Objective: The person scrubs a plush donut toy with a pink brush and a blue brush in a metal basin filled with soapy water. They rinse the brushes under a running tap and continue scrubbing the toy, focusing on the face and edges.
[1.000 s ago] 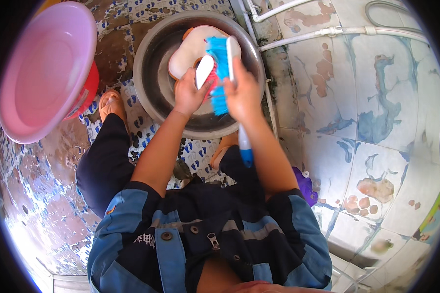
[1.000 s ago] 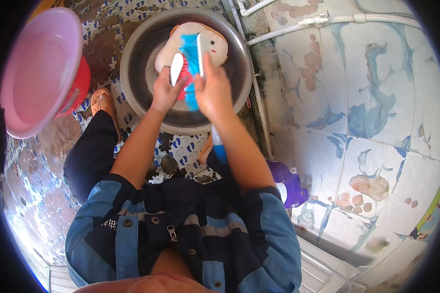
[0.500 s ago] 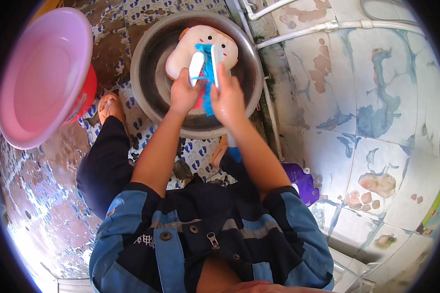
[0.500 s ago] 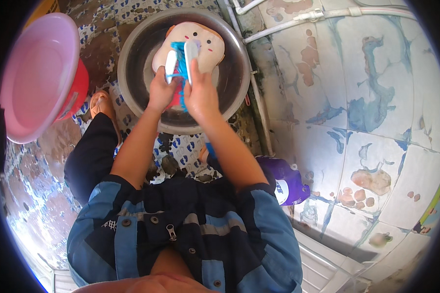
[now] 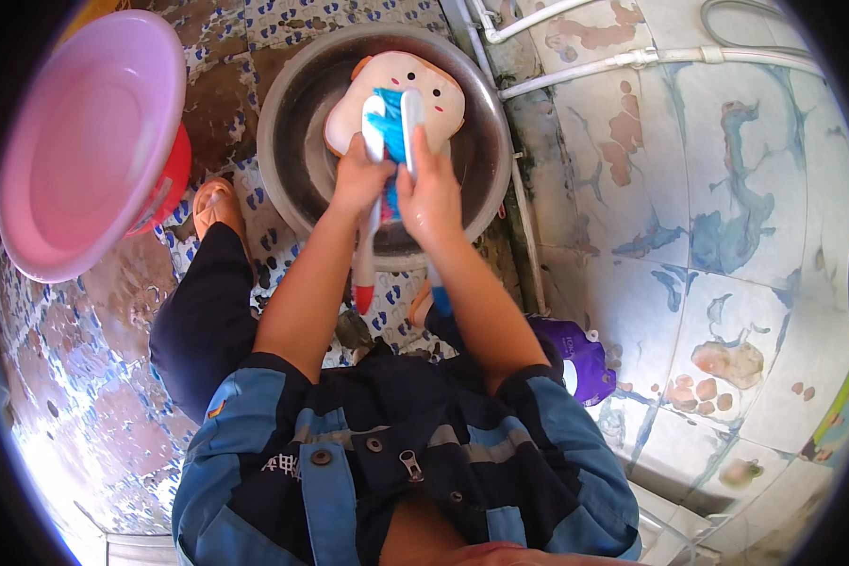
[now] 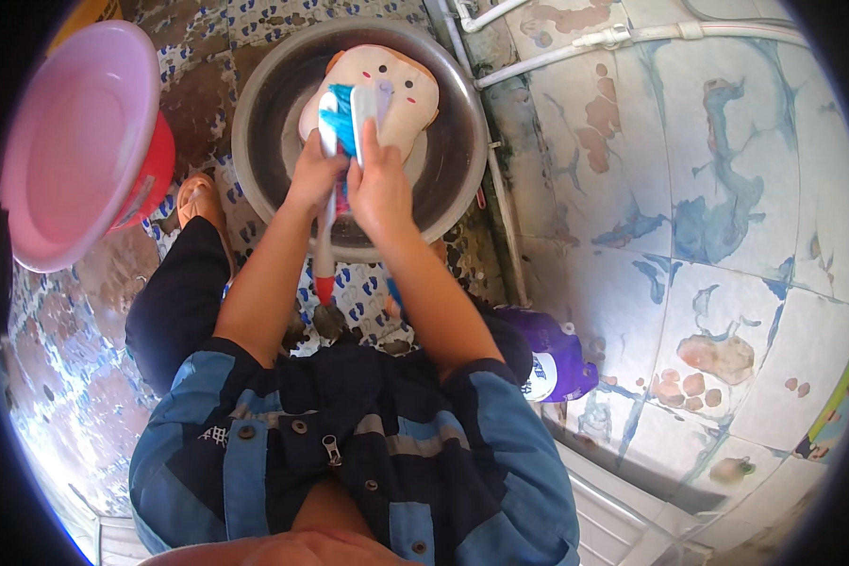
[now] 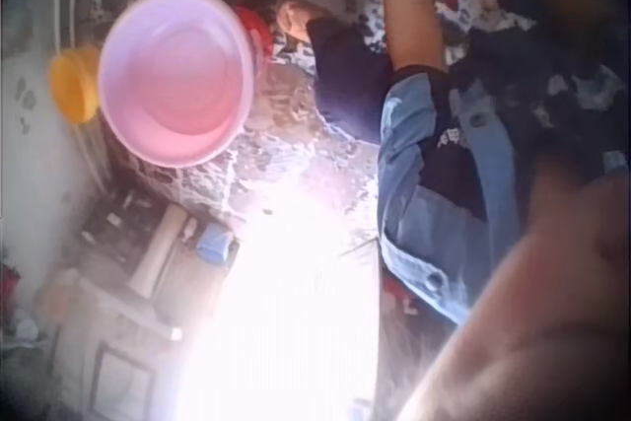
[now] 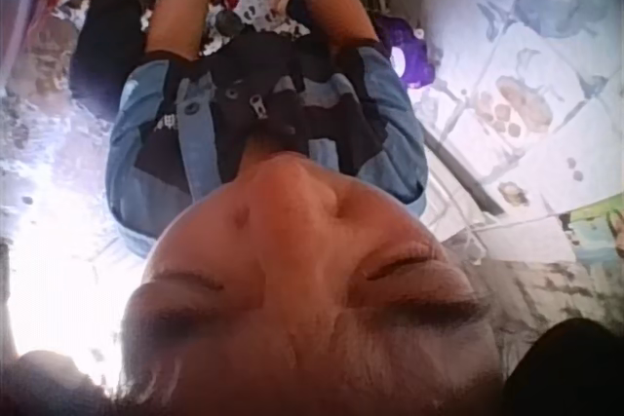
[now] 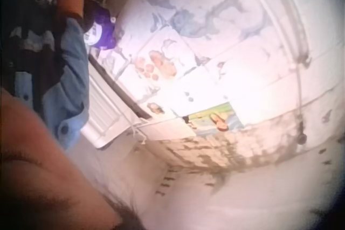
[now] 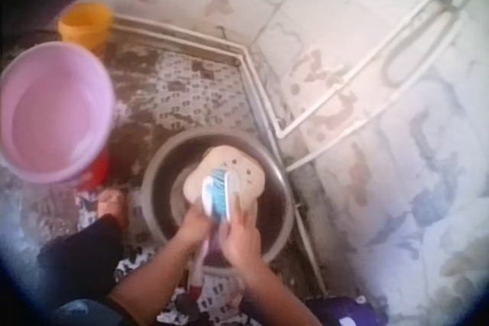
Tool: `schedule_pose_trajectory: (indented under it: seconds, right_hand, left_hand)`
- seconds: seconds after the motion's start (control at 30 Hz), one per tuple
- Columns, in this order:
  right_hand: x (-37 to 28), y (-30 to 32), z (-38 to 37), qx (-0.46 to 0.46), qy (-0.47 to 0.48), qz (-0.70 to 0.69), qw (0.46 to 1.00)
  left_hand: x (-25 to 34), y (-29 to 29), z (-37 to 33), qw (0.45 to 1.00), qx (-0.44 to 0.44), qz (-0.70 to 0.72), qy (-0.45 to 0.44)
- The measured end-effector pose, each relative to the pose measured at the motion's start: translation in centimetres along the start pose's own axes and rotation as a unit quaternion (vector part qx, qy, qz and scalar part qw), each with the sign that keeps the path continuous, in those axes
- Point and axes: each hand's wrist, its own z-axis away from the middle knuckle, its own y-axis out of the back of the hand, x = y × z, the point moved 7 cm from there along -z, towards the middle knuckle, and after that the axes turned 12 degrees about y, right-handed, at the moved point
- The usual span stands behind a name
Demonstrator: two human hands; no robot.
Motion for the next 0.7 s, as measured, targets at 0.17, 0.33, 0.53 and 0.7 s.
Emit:
schedule_pose_trajectory:
  seconds: [0.17,0.33,0.53,0.7]
  right_hand:
    - [0.7,-2.6,2.9,-0.096,-0.041,-0.01,0.994]
    - [4.7,-1.6,4.8,-0.106,-0.083,0.038,0.99]
    - [0.9,1.8,-1.5,0.0,-0.051,0.002,0.999]
    - [1.3,-2.9,2.2,-0.055,-0.078,-0.011,0.995]
  left_hand:
    - [-4.6,1.0,-0.8,0.99,-0.021,0.121,0.069]
    - [-2.2,0.8,-1.3,0.987,0.008,0.138,0.087]
    - [-2.8,-0.6,-0.7,0.99,-0.016,0.128,0.061]
    - [-3.8,0.0,-0.9,0.986,-0.026,0.155,0.054]
